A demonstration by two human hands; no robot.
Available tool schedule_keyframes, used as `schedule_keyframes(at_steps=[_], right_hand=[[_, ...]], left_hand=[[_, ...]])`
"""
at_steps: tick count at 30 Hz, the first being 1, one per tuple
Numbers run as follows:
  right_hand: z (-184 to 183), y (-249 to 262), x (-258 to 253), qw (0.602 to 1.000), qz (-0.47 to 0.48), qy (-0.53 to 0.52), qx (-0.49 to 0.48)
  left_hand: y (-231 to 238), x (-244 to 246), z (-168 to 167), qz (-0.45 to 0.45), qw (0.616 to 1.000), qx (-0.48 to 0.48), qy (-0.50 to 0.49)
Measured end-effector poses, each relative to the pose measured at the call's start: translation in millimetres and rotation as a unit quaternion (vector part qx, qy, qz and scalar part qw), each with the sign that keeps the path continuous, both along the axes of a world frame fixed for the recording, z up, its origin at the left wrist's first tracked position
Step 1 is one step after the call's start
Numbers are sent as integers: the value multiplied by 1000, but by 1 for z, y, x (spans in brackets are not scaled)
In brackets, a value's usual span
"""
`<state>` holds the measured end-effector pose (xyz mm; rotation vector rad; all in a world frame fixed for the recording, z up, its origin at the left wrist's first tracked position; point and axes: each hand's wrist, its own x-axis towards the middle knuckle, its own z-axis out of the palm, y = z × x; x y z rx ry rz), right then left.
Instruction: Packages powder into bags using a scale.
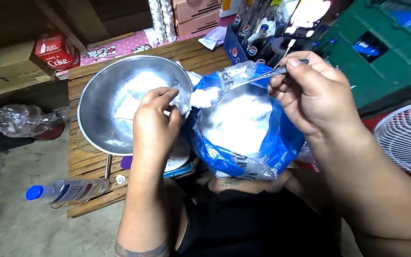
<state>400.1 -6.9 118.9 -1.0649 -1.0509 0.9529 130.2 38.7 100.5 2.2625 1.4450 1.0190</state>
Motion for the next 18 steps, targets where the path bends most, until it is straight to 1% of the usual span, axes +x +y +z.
schedule_keyframes(at_steps=[6,9,12,15,18], right_hand=[[14,11,-25,997,24,-61,45],[19,18,-37,990,35,-116,78],[25,24,-53,973,43,-197,111],[28,28,-69,940,61,-289,171],[29,28,-78,875,75,-414,240]], left_hand=[[-2,0,3,8,999,-14,-31],[-3,0,4,9,999,-20,-34],[-2,-1,4,11,999,-18,-35],[-2,-2,4,12,999,-19,-37],[-1,-2,3,13,998,-19,-52]])
